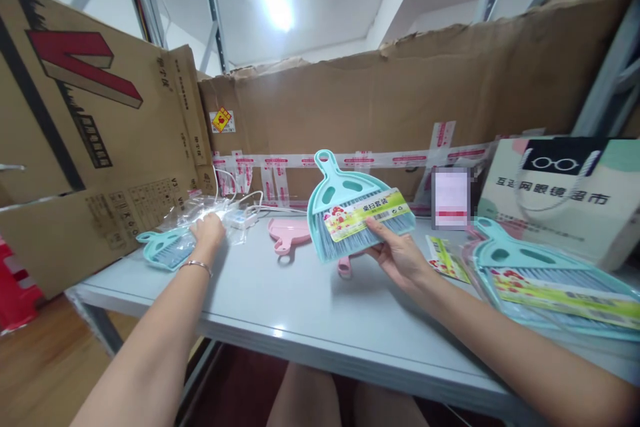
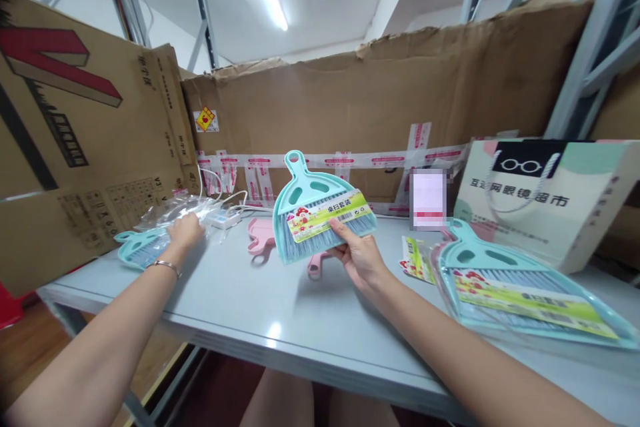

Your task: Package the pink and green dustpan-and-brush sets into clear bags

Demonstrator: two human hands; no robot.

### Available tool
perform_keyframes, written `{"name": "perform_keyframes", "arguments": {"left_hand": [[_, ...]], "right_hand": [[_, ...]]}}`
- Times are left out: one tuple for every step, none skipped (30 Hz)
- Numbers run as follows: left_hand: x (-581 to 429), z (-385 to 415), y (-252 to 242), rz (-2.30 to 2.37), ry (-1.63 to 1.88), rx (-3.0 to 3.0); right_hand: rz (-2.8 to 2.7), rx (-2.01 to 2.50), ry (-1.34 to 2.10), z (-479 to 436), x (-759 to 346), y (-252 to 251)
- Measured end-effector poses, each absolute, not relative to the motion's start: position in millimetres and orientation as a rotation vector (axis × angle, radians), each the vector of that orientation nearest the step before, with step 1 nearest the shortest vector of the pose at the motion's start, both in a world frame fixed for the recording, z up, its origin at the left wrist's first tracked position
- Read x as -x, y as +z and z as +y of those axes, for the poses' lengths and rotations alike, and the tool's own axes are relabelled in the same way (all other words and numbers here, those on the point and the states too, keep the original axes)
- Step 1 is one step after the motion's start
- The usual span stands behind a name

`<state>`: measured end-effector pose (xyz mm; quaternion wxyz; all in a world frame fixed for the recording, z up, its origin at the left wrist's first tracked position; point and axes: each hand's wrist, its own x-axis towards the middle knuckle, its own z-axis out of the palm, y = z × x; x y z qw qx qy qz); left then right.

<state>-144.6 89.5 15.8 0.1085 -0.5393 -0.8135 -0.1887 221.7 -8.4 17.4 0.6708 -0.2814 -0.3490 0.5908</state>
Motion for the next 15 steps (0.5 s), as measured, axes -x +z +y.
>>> {"name": "perform_keyframes", "arguments": {"left_hand": [[150.0, 88.1, 15.5, -2.402, -0.493, 1.587], [154.1, 86.8, 16.4, -2.405, -0.458, 1.578], [157.3, 85.5, 18.1, -2.396, -0.426, 1.558], [159.9, 84.3, 20.1, -2.372, -0.381, 1.557], [162.2, 83.1, 22.2, -2.347, -0.329, 1.556], [164.3, 82.1, 24.3, -2.326, -0.275, 1.559], [166.1, 81.1, 26.5, -2.309, -0.226, 1.564], [167.4, 80.3, 29.2, -2.296, -0.189, 1.567], [167.7, 79.6, 32.5, -2.282, -0.175, 1.567], [166.6, 78.7, 36.8, -2.268, -0.184, 1.564], [163.5, 77.6, 42.2, -2.246, -0.194, 1.556], [157.9, 76.0, 48.6, -2.212, -0.217, 1.546], [149.6, 73.7, 55.7, -2.162, -0.252, 1.541], [138.6, 70.6, 63.0, -2.102, -0.292, 1.544], [125.2, 67.0, 70.0, -2.015, -0.354, 1.553]], "right_hand": [[-0.797, 0.62, 1.328, -9.3, -221.5, 18.1], [-0.809, 0.61, 1.322, -10.1, -221.4, 18.8], [-0.821, 0.603, 1.318, -11.0, -221.2, 19.3], [-0.831, 0.6, 1.316, -11.8, -220.9, 19.8], [-0.841, 0.599, 1.316, -12.7, -220.6, 20.2], [-0.85, 0.599, 1.317, -13.5, -220.3, 20.5], [-0.859, 0.597, 1.321, -14.3, -219.9, 20.7], [-0.868, 0.593, 1.324, -15.0, -219.6, 20.9], [-0.874, 0.589, 1.329, -15.6, -219.4, 20.8], [-0.879, 0.586, 1.334, -16.1, -219.2, 20.6], [-0.881, 0.584, 1.34, -16.3, -219.0, 20.2], [-0.881, 0.586, 1.346, -16.2, -218.8, 19.7], [-0.878, 0.592, 1.352, -15.8, -218.7, 19.0], [-0.873, 0.6, 1.357, -15.2, -218.6, 18.4], [-0.866, 0.61, 1.362, -14.4, -218.7, 17.8]]}}
